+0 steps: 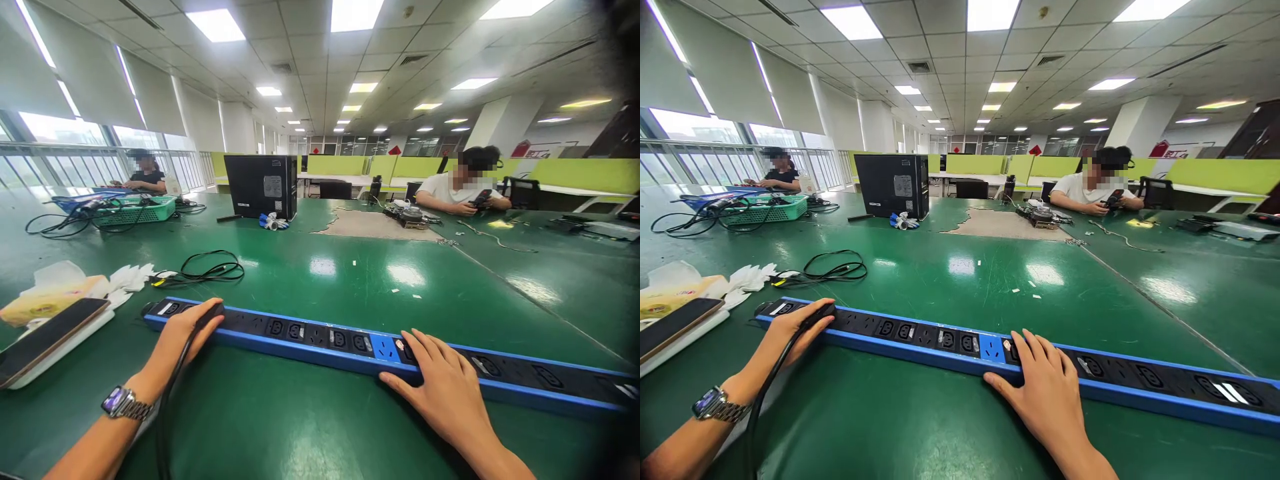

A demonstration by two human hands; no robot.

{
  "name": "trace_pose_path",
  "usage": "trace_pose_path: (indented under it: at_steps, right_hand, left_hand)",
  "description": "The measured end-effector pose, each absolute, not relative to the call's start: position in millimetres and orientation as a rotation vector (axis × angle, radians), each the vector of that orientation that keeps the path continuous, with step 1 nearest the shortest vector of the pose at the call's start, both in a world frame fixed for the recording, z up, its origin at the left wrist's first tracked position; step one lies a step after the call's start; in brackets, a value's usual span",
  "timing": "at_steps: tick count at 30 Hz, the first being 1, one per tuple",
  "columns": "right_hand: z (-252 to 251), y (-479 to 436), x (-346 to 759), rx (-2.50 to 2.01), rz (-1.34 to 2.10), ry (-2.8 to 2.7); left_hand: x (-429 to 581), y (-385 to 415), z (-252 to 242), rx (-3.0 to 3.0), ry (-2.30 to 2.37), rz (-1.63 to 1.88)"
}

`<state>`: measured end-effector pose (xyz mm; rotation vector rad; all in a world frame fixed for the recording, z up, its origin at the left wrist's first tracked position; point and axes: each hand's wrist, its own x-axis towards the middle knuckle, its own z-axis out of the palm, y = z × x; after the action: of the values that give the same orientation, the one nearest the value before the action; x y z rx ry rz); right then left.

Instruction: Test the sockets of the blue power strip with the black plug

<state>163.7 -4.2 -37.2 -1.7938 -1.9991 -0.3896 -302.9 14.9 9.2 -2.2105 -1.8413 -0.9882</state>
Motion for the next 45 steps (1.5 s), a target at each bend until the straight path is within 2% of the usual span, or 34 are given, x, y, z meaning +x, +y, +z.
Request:
trace_pose_path:
  at_steps: [6,11,15,19,23,26,31,36,41,45]
  right_hand:
    - [-13.7,-10.7,119.2,-1.591,-0.221,-1.994]
    - [23.1,-3.7,-16.2,-1.234,0.121,-2.209]
    - [27.8,22.5,-124.7,-1.203,0.192,-2.276]
    - [29.1,38.4,-166.0,-1.132,0.169,-2.293]
    - [57.5,37.3,-130.0,-1.051,0.089,-2.014]
    - [66.4,32.7,-48.1,-0.896,0.038,-1.860]
    - [19.4,15.4,114.1,-1.182,0.147,-1.749]
    - [0.8,3.5,155.4,-1.207,0.212,-1.999]
    - [8.8,4.4,149.1,-1.232,0.204,-2.119]
    - [-4.9,-1.1,161.0,-1.394,-0.028,-2.138]
  left_hand:
    - [-316.8,15.8,-11.7,-2.222,-1.768,-0.730]
    - [-323.4,10.4,-29.9,-1.989,-1.832,-0.523]
    - [-324.5,9.6,-32.5,-1.993,-1.849,-0.465]
    - [-325.5,9.5,-29.6,-2.000,-1.878,-0.450]
    - [-323.9,7.8,-25.4,-2.050,-1.863,-0.453]
    - [-321.9,7.3,-22.1,-2.064,-1.885,-0.433]
    - [-323.4,9.3,-21.6,-2.079,-1.932,-0.436]
    - [-314.8,7.5,-16.5,-2.072,-1.917,-0.610]
    - [-227.5,1.2,8.8,-2.315,-1.599,-0.978]
    - [-109.2,4.8,16.5,-2.719,-1.352,-1.075]
